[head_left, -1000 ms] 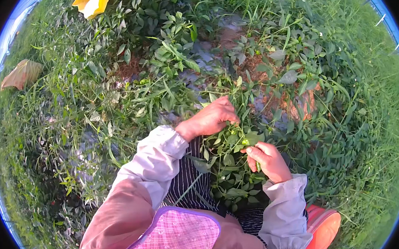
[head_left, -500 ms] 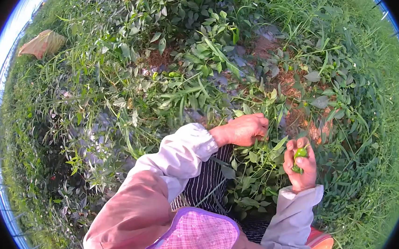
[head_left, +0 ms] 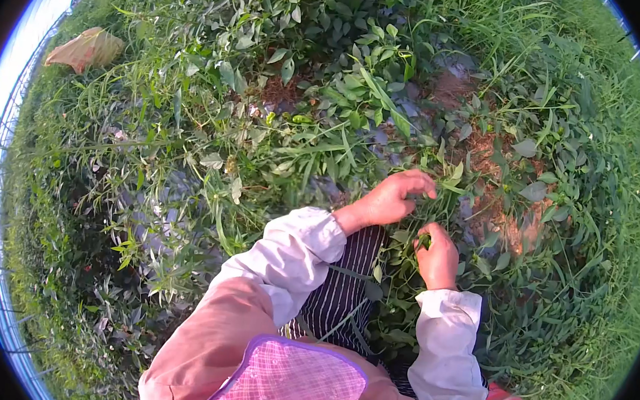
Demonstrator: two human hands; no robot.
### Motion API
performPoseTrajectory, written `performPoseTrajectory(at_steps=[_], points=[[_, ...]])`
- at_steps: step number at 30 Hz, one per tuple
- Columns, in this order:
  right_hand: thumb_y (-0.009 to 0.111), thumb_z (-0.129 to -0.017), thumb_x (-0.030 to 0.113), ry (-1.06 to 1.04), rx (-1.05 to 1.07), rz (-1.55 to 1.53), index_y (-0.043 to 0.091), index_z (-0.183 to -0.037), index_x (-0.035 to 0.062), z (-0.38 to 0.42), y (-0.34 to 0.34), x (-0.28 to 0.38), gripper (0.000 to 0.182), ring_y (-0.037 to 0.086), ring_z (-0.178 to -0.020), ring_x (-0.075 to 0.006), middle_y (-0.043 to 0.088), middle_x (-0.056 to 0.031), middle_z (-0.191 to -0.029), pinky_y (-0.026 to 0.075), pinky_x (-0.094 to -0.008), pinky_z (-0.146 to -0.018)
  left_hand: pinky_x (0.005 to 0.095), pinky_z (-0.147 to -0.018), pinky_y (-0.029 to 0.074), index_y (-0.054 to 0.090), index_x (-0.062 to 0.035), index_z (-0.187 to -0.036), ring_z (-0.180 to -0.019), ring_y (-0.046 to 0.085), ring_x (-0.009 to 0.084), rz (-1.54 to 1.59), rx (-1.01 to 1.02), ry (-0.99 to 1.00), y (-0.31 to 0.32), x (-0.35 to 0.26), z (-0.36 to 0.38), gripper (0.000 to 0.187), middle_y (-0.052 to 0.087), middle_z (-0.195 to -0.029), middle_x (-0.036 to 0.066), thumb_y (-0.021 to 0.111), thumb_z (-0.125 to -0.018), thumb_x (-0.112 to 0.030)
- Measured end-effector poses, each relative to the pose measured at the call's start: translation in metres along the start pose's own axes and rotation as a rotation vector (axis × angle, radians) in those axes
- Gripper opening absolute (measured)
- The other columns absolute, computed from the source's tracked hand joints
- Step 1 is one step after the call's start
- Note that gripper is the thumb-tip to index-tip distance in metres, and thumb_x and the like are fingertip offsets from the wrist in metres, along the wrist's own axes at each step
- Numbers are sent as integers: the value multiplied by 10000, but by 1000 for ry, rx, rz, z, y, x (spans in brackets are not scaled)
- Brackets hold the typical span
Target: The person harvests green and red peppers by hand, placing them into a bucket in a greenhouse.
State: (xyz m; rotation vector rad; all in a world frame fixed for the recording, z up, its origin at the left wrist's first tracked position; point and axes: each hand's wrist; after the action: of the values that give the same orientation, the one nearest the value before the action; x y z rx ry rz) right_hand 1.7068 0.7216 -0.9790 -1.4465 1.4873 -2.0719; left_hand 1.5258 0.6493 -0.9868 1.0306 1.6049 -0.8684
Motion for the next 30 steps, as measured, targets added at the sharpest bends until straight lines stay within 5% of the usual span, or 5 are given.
performPoseTrajectory(at_steps=[9,14,19,23,30], points=[[696,-683,17,-47,-17,120,575,-907,101,5,-3,3,268,622,-825,-320,629,-85,-906,497,-428,-699,339,-489,473,553,2,-918,-597,524,208,50,-1739,-398,-202,74,-5,178,564,-806,114,583,-822,-144],[700,-693,6,-37,8,145,574,-920,81,5,4,8,270,610,-847,-339,611,-103,-941,487,-422,-712,355,-551,531,441,-139,-1268,-691,585,249,752,-1254,-808,-226,118,54,459,525,-818,75,605,-923,-393],[715,-663,5,-74,-2,171,562,-918,98,7,-2,13,312,610,-850,-309,593,-80,-921,494,-424,-712,355,-639,511,497,-130,-1203,-832,631,262,861,-1092,-780,-215,114,39,390,614,-1102,115,643,-908,-342],[709,-666,6,-92,9,222,562,-920,98,7,-10,19,308,607,-864,-308,588,-77,-925,495,-427,-713,316,-699,502,573,-110,-1095,-949,654,243,865,-874,-87,-182,63,27,161,673,-1019,75,590,-935,-127],[678,-705,69,-180,-85,334,576,-942,104,2,-25,38,261,594,-877,-314,567,-93,-945,504,-426,-697,419,-881,515,602,-84,-1043,-973,645,254,635,-581,111,-97,-33,35,145,668,-987,89,624,-902,-58]])
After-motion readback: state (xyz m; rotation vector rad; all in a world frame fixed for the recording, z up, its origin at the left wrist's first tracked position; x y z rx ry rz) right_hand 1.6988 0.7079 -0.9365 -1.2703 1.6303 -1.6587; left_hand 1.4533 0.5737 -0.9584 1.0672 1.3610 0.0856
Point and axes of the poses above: each hand's wrist, its own z-axis away from the middle knuckle, its own y-axis out of the palm, x = y × z
